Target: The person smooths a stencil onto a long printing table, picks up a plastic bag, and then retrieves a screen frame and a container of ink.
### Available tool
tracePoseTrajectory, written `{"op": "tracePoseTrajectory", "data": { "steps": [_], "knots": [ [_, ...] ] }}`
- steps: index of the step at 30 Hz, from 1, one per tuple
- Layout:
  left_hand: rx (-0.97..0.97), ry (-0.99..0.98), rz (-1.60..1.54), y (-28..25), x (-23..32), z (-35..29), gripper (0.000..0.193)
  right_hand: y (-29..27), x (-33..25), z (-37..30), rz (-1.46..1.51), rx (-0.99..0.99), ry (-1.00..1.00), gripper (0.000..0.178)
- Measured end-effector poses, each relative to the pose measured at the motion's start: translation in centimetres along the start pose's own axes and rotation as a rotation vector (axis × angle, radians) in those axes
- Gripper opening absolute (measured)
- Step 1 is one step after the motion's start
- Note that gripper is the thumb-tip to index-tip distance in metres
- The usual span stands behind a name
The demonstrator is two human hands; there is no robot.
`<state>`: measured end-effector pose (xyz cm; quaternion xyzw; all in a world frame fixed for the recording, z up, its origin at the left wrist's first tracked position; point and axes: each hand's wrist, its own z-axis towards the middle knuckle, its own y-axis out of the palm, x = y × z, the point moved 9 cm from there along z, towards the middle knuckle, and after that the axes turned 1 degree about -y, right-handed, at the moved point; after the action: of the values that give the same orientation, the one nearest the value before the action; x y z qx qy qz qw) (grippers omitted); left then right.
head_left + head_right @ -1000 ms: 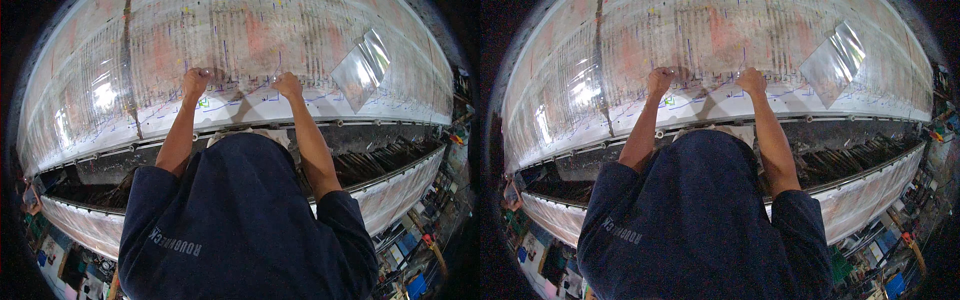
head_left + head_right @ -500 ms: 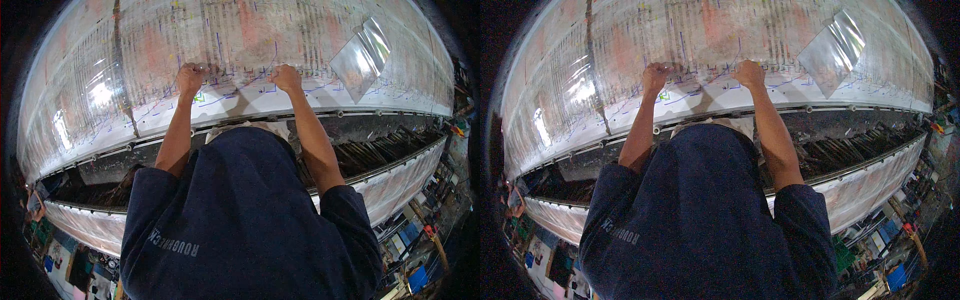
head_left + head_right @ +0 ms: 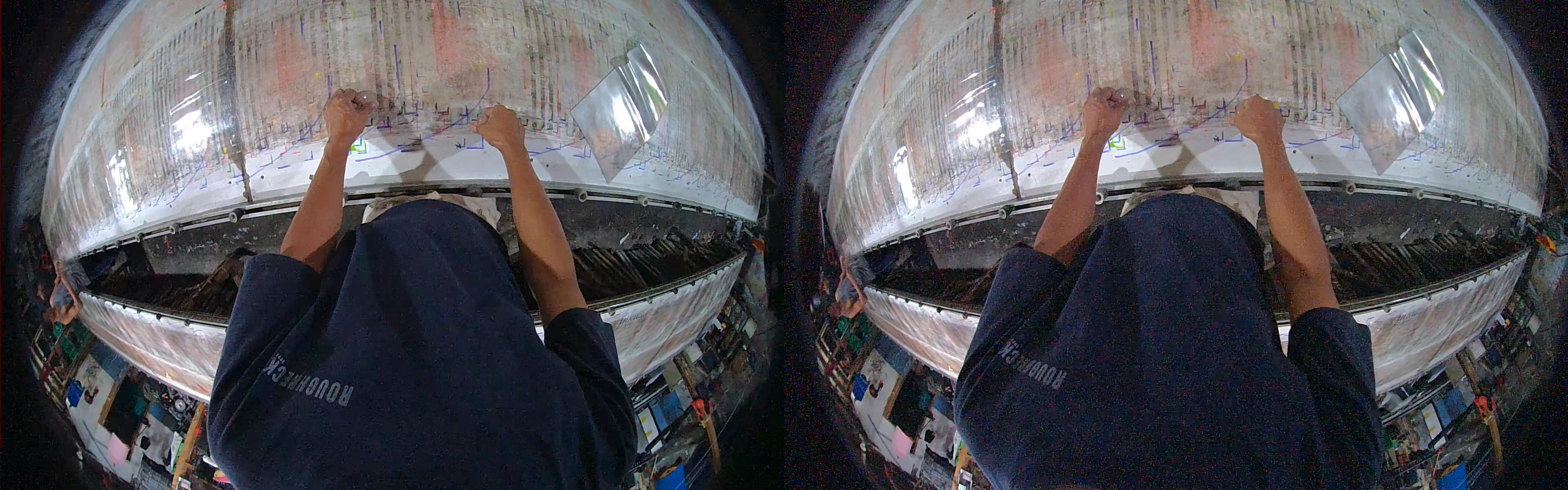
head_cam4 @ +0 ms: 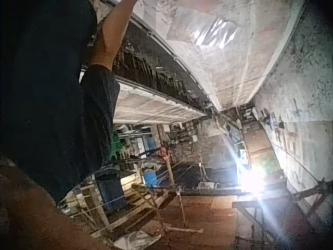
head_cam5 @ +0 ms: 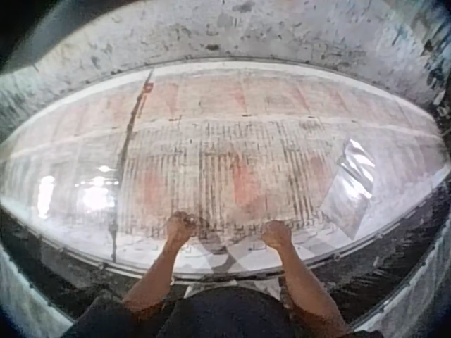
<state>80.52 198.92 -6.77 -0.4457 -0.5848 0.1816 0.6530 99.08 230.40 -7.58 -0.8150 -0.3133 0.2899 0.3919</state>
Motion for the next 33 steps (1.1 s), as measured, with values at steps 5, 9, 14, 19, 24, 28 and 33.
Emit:
{"op": "tracePoseTrajectory", "data": {
  "steps": [5,9,14,19,24,28,33],
  "knots": [
    [-0.012,-0.007,-0.002,0.1,0.1,-0.1,0.033,0.0,-0.4,0.1,-0.055,0.007,-0.045,0.039],
    [-0.014,0.016,0.03,0.2,-0.1,0.0,0.032,0.8,0.1,0.3,-0.006,-0.104,0.005,0.058],
    [-0.073,-0.015,0.026,0.5,0.2,0.1,0.03,0.9,-0.1,0.6,-0.004,-0.102,-0.052,0.055],
    [-0.022,-0.144,0.216,0.2,2.2,-0.6,0.06,1.0,-0.5,0.4,-0.033,-0.012,-0.049,0.05],
    [-0.145,0.136,0.356,3.7,8.7,-1.4,0.074,-0.1,-2.5,-3.1,-0.031,0.307,-0.144,0.057],
    [-0.146,0.07,0.446,6.4,11.3,0.0,0.076,-0.3,-2.0,-6.7,-0.029,0.336,-0.367,0.042],
    [-0.194,-0.121,0.413,9.5,13.3,1.7,0.073,-5.3,15.7,-5.9,0.518,0.581,0.078,0.031]
  ]
}}
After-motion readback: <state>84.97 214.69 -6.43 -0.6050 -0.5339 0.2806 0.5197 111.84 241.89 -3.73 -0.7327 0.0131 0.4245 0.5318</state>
